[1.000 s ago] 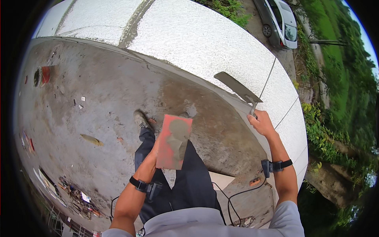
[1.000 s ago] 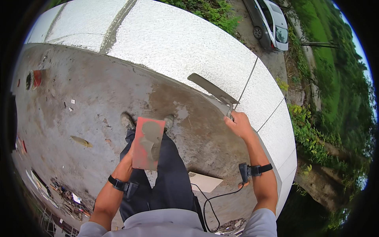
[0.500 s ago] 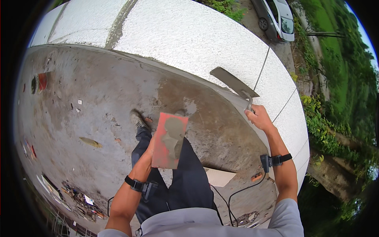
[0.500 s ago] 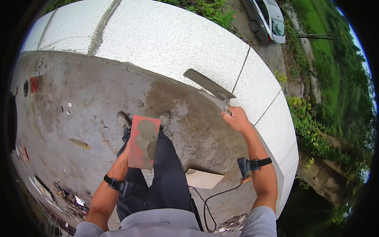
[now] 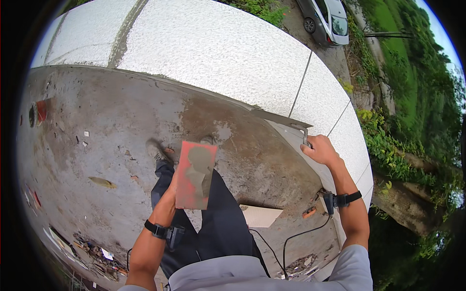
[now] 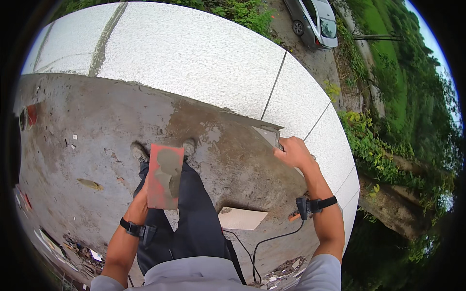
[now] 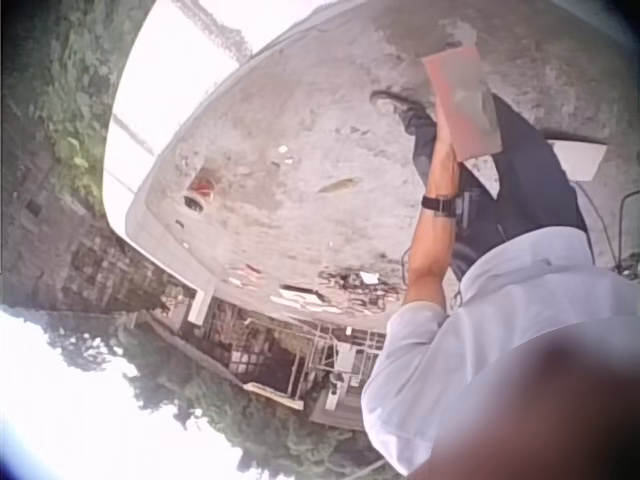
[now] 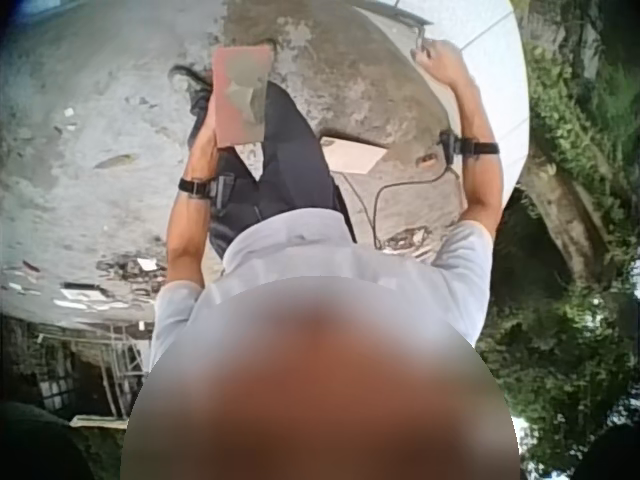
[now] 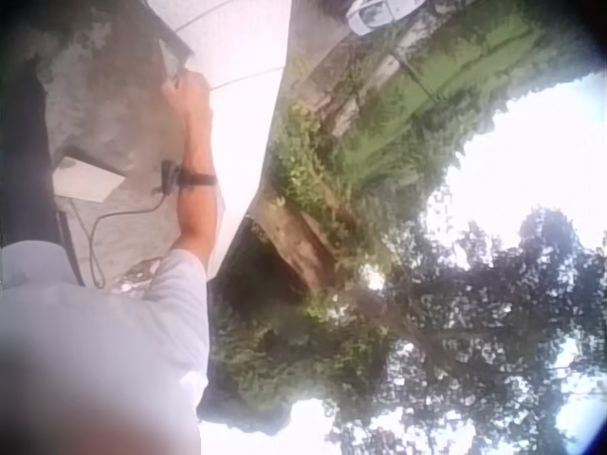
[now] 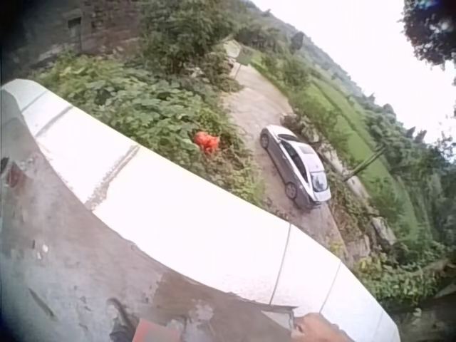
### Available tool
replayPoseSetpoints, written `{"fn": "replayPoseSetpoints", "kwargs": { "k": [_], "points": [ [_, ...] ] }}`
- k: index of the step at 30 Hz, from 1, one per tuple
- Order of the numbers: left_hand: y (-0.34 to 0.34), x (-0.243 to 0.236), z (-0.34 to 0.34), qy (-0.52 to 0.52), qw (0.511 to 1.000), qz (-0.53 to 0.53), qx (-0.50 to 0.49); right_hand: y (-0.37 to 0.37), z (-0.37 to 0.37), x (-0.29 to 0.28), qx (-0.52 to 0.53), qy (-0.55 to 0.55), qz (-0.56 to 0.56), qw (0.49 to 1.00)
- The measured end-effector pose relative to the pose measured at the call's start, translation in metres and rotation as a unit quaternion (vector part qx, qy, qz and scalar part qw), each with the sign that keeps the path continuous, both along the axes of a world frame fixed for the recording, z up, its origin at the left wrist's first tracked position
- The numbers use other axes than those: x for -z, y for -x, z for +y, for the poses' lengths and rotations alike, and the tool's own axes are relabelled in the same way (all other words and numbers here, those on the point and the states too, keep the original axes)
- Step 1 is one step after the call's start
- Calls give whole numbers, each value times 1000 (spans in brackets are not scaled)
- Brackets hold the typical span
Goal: Applying mortar to fill the gaps between wall tiles using a trowel and a hawk.
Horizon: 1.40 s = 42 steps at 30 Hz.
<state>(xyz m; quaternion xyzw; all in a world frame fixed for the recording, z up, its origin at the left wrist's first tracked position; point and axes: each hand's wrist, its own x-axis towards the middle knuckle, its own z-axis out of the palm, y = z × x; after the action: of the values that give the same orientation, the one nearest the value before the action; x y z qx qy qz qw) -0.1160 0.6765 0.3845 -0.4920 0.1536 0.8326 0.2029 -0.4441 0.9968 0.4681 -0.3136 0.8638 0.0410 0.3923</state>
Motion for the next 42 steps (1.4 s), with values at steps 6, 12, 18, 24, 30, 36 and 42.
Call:
{"fn": "replayPoseSetpoints", "kwargs": {
  "k": [6,12,18,24,30,36,42],
  "points": [
    [7,-8,3,6,1000,-2,8,23,-3,14,27,33,9,999],
    [11,-17,-4,-29,1000,-7,-6,21,24,-13,83,36,15,996],
    [18,-12,1,-49,998,23,11,9,10,-7,11,2,-19,1000],
    [8,-6,-1,-41,999,-20,-1,19,-1,20,38,37,-37,998],
    [10,-10,-5,-59,998,-4,-17,25,24,-22,75,8,-6,997],
    [15,-9,-3,-76,996,4,-42,26,15,-27,-4,-66,-21,998],
    [10,11,2,-95,994,24,-38,66,3,-16,-34,-93,-24,995]
  ]
}}
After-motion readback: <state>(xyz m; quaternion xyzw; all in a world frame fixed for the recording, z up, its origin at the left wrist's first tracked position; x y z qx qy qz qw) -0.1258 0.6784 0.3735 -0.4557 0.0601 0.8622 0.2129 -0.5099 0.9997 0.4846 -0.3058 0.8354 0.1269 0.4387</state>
